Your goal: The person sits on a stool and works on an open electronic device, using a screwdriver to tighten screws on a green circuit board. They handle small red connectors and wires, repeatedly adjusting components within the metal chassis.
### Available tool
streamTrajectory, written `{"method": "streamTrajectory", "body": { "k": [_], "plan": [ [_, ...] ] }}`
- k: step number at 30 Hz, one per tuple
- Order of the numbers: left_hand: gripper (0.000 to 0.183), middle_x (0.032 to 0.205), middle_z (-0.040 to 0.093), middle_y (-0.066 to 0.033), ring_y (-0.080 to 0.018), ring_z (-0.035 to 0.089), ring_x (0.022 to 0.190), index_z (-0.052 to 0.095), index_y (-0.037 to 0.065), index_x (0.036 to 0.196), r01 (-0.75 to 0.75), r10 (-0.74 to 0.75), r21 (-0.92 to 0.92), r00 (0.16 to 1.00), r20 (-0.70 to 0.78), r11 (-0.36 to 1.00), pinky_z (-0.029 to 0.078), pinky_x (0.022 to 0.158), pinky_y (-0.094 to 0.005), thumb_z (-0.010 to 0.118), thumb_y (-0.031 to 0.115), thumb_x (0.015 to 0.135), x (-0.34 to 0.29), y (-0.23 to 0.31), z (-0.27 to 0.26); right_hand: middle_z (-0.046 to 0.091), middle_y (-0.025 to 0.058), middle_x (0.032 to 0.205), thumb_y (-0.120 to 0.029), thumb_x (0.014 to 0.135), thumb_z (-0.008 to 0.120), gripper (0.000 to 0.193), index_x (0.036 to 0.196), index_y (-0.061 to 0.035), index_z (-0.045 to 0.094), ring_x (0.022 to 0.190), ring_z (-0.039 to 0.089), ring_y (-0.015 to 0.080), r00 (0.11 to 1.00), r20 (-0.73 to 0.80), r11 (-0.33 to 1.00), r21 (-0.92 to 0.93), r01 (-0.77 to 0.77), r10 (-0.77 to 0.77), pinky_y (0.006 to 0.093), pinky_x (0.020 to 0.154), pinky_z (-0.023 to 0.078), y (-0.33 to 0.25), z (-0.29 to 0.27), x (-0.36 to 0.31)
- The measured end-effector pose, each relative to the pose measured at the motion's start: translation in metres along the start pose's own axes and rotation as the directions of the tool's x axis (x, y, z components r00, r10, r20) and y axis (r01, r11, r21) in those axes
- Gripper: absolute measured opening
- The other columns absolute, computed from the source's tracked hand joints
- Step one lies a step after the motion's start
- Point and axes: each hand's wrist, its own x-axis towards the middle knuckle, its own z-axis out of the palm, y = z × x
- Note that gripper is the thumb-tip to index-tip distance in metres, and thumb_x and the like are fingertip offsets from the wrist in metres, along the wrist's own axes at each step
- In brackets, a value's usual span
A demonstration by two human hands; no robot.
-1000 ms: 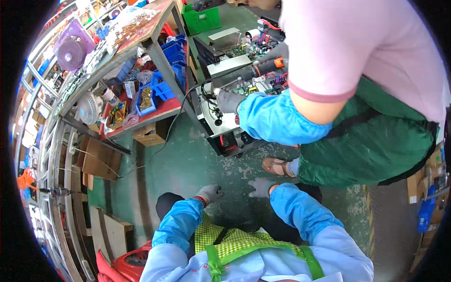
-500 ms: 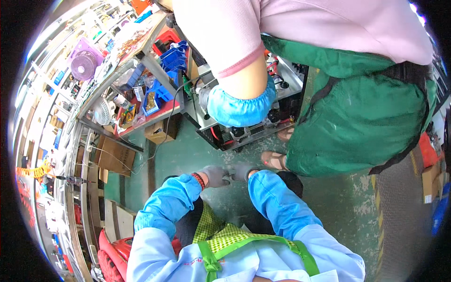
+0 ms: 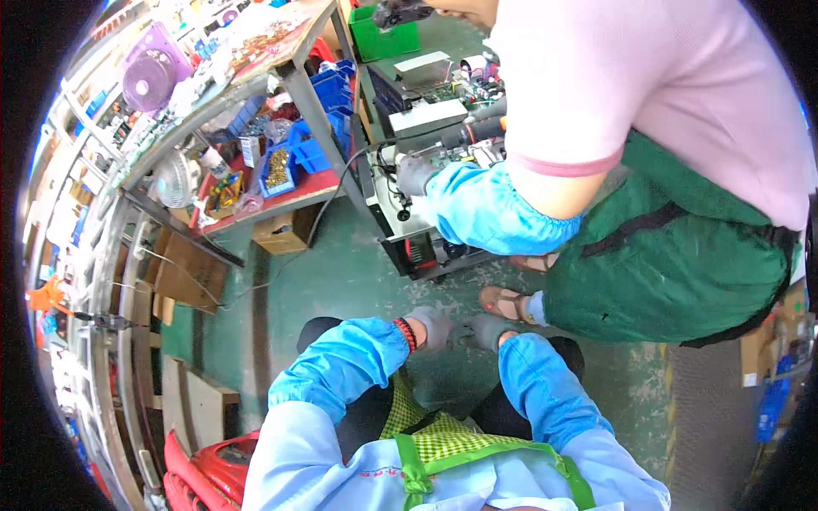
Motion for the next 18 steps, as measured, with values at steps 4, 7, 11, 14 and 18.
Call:
{"method": "streamTrajectory", "body": {
  "k": [4,7,11,14,18],
  "plan": [
    [0.041,0.092,0.067,-0.0167,-0.0349,0.065,0.086,0.062,0.016,0.113,-0.159,0.158,-0.015,0.985,-0.071,0.987,0.052,0.07,-0.0454,0.059,0.024,0.073,-0.003,0.031,-0.04,0.064,0.0177,0.108,-0.029,0.081,0.061,0.04,0.117,-0.0106,0.059,0.095,0.061,0.0377,0.998,-0.054,0.993,-0.115,-0.029,0.023,0.0431,0.084,0.049,0.036,0.0,-0.043],
    [0.037,0.095,0.067,-0.0154,-0.0351,0.065,0.087,0.064,0.014,0.109,-0.288,0.287,-0.017,0.956,-0.054,0.957,0.052,0.071,-0.0453,0.06,0.025,0.074,-0.017,0.036,-0.041,0.06,0.0194,0.115,-0.031,0.083,0.059,0.043,0.12,-0.0105,0.056,0.105,0.058,0.036,0.97,0.159,0.982,-0.07,-0.176,0.185,0.0436,0.088,0.047,-0.03,-0.055,-0.06],
    [0.035,0.096,0.067,-0.015,-0.0355,0.065,0.089,0.066,0.011,0.104,-0.378,0.375,0.002,0.92,-0.116,0.926,0.052,0.074,-0.0447,0.061,0.031,0.076,-0.008,0.039,-0.027,0.061,0.0176,0.115,-0.038,0.082,0.059,0.047,0.122,-0.0134,0.056,0.103,0.059,0.0359,0.982,0.09,0.964,-0.222,-0.144,0.168,0.0429,0.089,0.046,-0.013,-0.068,-0.077],
    [0.037,0.096,0.067,-0.014,-0.0358,0.064,0.089,0.063,0.013,0.109,-0.342,0.342,0.005,0.94,-0.016,0.94,0.052,0.074,-0.0449,0.06,0.031,0.077,-0.017,0.036,-0.029,0.057,0.0176,0.118,-0.039,0.084,0.058,0.056,0.132,-0.0119,0.047,0.105,0.058,0.0348,0.972,0.102,0.908,-0.388,-0.155,0.21,0.0449,0.089,0.047,-0.07,-0.107,-0.085],
    [0.032,0.093,0.068,-0.0141,-0.0337,0.065,0.088,0.069,0.014,0.102,-0.268,0.263,-0.049,0.96,-0.09,0.962,0.052,0.074,-0.0436,0.062,0.032,0.076,-0.037,0.028,-0.023,0.056,0.0163,0.121,-0.045,0.083,0.059,0.058,0.129,-0.0106,0.049,0.11,0.055,0.0347,0.996,-0.024,0.941,-0.326,-0.088,0.085,0.0457,0.091,0.044,-0.083,-0.106,-0.09]
  ]
}}
